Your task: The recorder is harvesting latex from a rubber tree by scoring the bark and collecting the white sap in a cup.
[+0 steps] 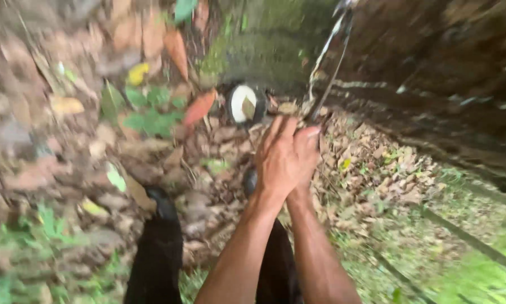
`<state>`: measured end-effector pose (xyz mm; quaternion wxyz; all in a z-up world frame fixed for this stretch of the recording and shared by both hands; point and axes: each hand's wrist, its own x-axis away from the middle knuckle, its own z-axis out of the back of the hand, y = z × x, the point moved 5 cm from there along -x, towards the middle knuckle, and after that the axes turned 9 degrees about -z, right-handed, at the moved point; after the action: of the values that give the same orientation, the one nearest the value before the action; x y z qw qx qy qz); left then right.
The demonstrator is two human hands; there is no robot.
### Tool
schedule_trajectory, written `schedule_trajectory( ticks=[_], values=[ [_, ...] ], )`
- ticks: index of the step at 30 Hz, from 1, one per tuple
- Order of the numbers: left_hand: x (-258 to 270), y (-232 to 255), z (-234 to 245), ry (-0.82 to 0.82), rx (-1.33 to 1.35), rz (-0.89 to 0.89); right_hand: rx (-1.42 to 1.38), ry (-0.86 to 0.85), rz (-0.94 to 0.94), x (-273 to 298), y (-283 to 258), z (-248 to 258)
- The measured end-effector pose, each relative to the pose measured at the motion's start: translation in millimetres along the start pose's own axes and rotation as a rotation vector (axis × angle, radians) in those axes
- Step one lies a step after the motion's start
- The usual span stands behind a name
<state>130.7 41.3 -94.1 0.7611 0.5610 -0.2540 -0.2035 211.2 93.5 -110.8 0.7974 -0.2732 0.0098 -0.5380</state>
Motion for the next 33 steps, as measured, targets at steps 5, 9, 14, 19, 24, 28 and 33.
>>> schedule_trajectory(
  ticks=[5, 9, 14, 19, 24, 28, 33],
  values=[
    [3, 39, 7, 0.010, 0.027, 0.077, 0.340, 0.089, 0.277, -3, -17, 26],
    [30, 7, -19, -0.044, -0.005, 0.082, 0.596, 0.106, 0.363, 13, 48, -9],
    [80, -11, -47, 0.071, -0.071, -0.069, 0.713, 0.032, 0.512, 55, 118, 2],
    [19, 2, -30, -0.067, 0.010, 0.065, 0.591, -0.022, 0.440, 17, 101, -11],
    [35, -2, -35, 0.138, -0.019, -0.032, 0.015, -0.113, 0.090, 5, 26, 13],
    [25, 0, -40, 0.047, 0.042, 0.083, 0.031, -0.113, 0.096, -8, 21, 13],
    [99, -13, -60, 0.226, 0.037, -0.065, 0.818, 0.274, 0.505, 16, 37, 13]
  ],
)
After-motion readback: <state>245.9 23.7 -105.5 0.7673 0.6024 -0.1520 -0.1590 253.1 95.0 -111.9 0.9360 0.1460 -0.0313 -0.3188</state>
